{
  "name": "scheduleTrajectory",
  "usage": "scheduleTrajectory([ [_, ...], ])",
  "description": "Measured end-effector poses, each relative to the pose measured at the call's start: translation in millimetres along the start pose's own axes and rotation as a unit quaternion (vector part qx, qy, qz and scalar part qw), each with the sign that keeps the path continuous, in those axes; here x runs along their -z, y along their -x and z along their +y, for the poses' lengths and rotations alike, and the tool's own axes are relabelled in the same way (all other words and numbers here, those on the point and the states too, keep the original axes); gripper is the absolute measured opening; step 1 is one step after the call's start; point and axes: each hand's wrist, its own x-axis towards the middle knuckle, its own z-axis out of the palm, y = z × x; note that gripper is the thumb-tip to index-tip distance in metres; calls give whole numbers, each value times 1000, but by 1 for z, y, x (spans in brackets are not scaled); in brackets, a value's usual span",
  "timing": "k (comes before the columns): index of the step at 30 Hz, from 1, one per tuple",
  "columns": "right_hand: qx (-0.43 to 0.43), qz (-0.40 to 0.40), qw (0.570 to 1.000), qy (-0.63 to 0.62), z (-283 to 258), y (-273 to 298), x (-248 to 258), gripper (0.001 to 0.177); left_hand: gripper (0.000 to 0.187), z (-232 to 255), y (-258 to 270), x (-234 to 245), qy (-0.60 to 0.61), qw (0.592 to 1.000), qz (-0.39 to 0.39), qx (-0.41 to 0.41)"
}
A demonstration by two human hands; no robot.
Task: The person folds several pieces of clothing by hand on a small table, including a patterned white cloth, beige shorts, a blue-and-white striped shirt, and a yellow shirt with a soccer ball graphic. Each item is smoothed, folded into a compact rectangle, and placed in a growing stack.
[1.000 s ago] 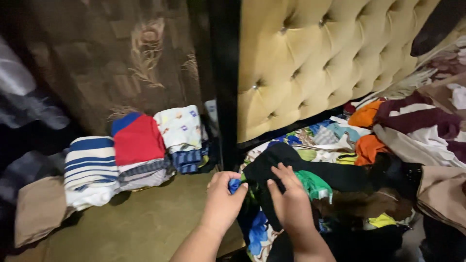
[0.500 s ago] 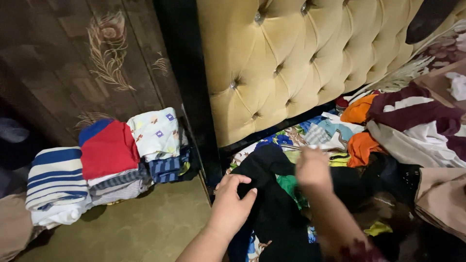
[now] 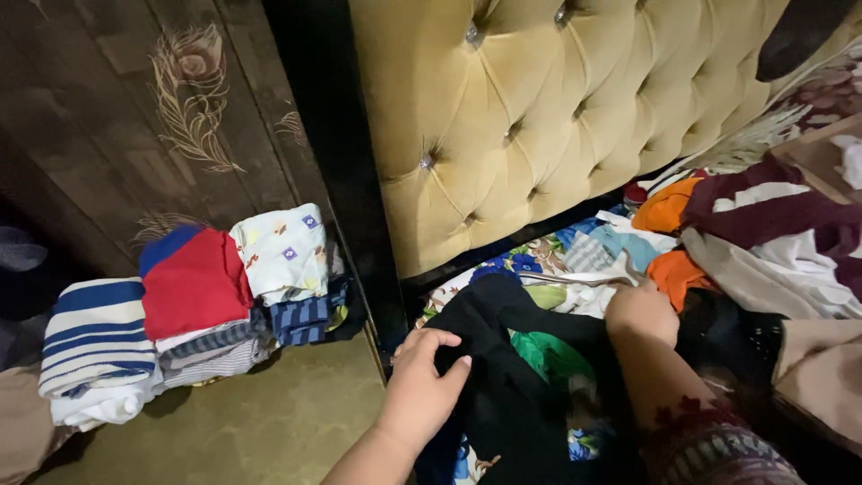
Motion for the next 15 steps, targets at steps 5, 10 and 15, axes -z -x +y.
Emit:
scheduleTrajectory([
  [5, 92, 34, 986, -138, 0, 5, 30, 31, 30, 15, 8, 12, 12, 995, -33, 88],
  [10, 41, -72, 766, -637, -55, 30, 89, 24, 31, 29, 18, 28, 44, 991, -41, 117],
  [15, 48, -86, 797, -596, -119, 124, 137, 25, 33, 18, 29, 37, 119, 991, -17, 63],
])
